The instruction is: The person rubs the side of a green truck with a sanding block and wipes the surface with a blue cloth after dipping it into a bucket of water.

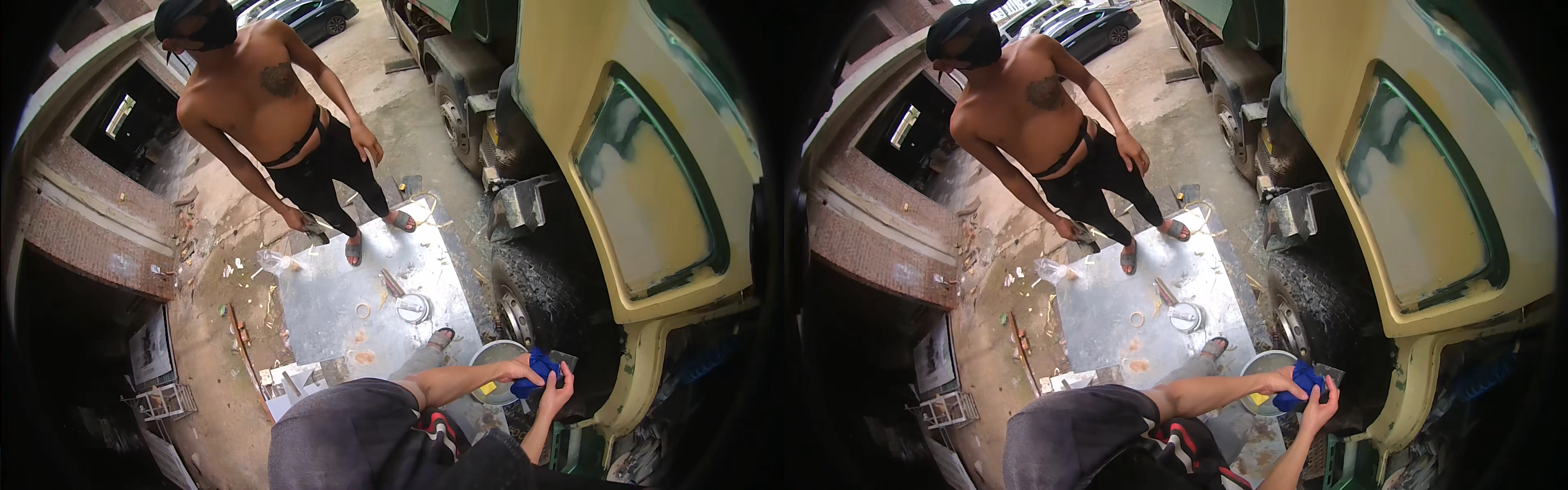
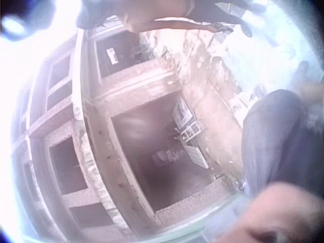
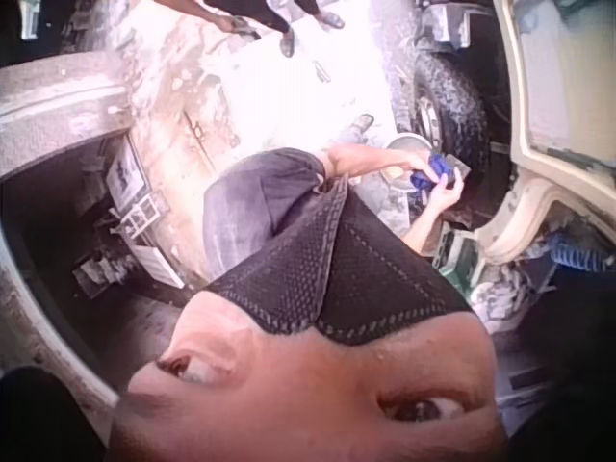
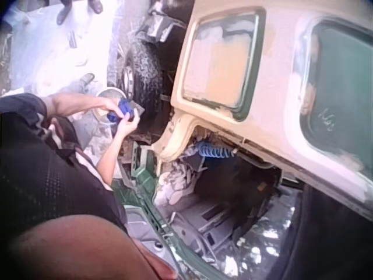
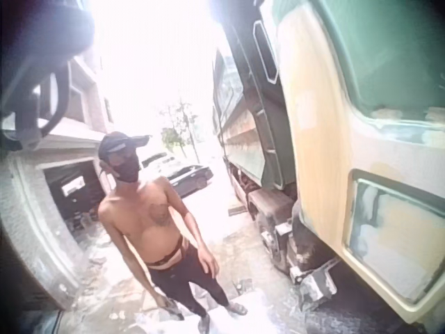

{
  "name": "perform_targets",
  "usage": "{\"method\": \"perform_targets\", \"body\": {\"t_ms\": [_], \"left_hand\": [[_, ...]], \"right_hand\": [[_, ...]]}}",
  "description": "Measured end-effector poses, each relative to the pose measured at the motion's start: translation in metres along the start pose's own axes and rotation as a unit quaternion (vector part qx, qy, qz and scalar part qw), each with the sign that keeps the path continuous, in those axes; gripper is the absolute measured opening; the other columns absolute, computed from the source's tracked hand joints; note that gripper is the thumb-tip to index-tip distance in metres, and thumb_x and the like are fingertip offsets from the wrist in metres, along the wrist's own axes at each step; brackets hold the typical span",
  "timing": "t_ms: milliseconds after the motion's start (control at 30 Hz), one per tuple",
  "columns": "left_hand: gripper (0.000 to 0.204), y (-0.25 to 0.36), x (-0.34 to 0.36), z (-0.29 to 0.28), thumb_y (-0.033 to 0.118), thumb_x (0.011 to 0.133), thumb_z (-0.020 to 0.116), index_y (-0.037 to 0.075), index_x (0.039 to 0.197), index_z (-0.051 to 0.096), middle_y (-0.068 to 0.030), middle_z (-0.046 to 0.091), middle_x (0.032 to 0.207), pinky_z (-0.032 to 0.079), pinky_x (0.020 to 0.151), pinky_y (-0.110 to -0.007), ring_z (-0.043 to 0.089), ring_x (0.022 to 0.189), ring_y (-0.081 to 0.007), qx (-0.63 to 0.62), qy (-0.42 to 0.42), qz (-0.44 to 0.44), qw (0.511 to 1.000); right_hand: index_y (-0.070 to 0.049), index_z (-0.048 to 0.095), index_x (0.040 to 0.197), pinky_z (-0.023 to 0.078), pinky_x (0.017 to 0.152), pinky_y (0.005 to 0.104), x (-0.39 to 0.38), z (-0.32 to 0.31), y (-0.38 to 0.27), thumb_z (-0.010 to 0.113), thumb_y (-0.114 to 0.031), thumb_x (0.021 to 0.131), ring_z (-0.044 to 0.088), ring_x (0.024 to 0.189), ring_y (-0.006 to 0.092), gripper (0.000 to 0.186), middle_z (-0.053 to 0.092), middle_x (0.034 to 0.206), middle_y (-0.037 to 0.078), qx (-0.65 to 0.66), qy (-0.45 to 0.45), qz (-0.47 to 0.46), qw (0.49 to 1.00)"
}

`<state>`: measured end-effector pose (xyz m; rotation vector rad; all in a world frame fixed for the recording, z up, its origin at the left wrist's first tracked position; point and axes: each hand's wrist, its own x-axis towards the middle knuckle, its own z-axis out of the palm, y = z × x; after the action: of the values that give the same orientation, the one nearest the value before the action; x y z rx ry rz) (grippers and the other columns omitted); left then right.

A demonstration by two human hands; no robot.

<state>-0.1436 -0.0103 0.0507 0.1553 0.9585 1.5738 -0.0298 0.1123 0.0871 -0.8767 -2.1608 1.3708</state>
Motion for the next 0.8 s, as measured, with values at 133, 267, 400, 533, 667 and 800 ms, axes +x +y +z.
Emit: {"method": "perform_targets", "body": {"t_ms": [133,267,400,533,667,800], "left_hand": [[0.055,0.021,0.014,0.008,0.005,0.066,0.088,0.009,0.118,0.068,-0.003,0.071,0.104,0.053,0.09,-0.033,0.067,0.099,-0.0161,0.079,-0.001,0.001,0.997],[0.044,0.058,0.001,0.035,0.005,0.066,0.085,0.007,0.108,0.071,-0.004,0.072,0.096,0.057,0.079,-0.033,0.069,0.087,-0.0158,0.18,0.078,0.031,0.98],[0.039,0.065,0.012,0.026,0.003,0.068,0.081,0.007,0.105,0.07,-0.0071,0.073,0.092,0.061,0.071,-0.036,0.071,0.078,-0.0187,0.139,0.099,0.035,0.985],[0.071,0.108,-0.011,0.068,0.004,0.067,0.08,0.009,0.133,0.055,-0.01,0.068,0.108,0.061,0.079,-0.043,0.07,0.094,-0.0242,0.169,0.091,0.087,0.978],[0.1,0.136,-0.023,0.101,0.002,0.064,0.078,0.007,0.153,0.034,-0.0089,0.067,0.109,0.058,0.085,-0.039,0.067,0.098,-0.0219,0.153,0.033,0.116,0.981],[0.088,0.152,-0.02,0.117,0.0,0.059,0.079,0.0,0.143,0.049,-0.0082,0.069,0.106,0.056,0.088,-0.034,0.066,0.102,-0.0185,0.202,0.024,0.123,0.971]], "right_hand": [[0.006,0.068,0.122,0.046,0.101,0.0364,-0.001,-0.023,-0.004,0.068,-0.015,0.096,0.063,0.109,0.0244,0.033,0.069,0.115,0.015,-0.026,0.062,0.044,0.997],[0.006,0.068,0.122,0.047,0.1,0.0381,-0.004,-0.048,0.044,0.066,-0.005,0.092,0.065,0.109,0.0275,0.031,0.07,0.117,0.016,0.001,0.143,0.055,0.988],[0.0,0.067,0.123,0.045,0.105,0.039,-0.002,-0.101,0.074,0.065,0.003,0.087,0.063,0.112,0.0306,0.036,0.069,0.118,0.016,-0.044,0.159,0.025,0.986],[-0.005,0.07,0.116,0.044,0.106,0.0402,-0.003,-0.108,0.096,0.053,0.013,0.073,0.061,0.115,0.0344,0.05,0.067,0.116,0.017,-0.096,0.072,0.097,0.988],[0.003,0.069,0.119,0.047,0.102,0.0354,0.006,-0.078,0.138,0.042,0.017,0.067,0.064,0.111,0.0275,0.06,0.068,0.12,0.016,0.036,0.019,0.139,0.989],[0.003,0.069,0.118,0.052,0.093,0.0332,0.037,-0.037,0.156,0.054,0.008,0.084,0.067,0.102,0.0216,0.037,0.07,0.114,0.012,0.239,0.001,0.226,0.944]]}}
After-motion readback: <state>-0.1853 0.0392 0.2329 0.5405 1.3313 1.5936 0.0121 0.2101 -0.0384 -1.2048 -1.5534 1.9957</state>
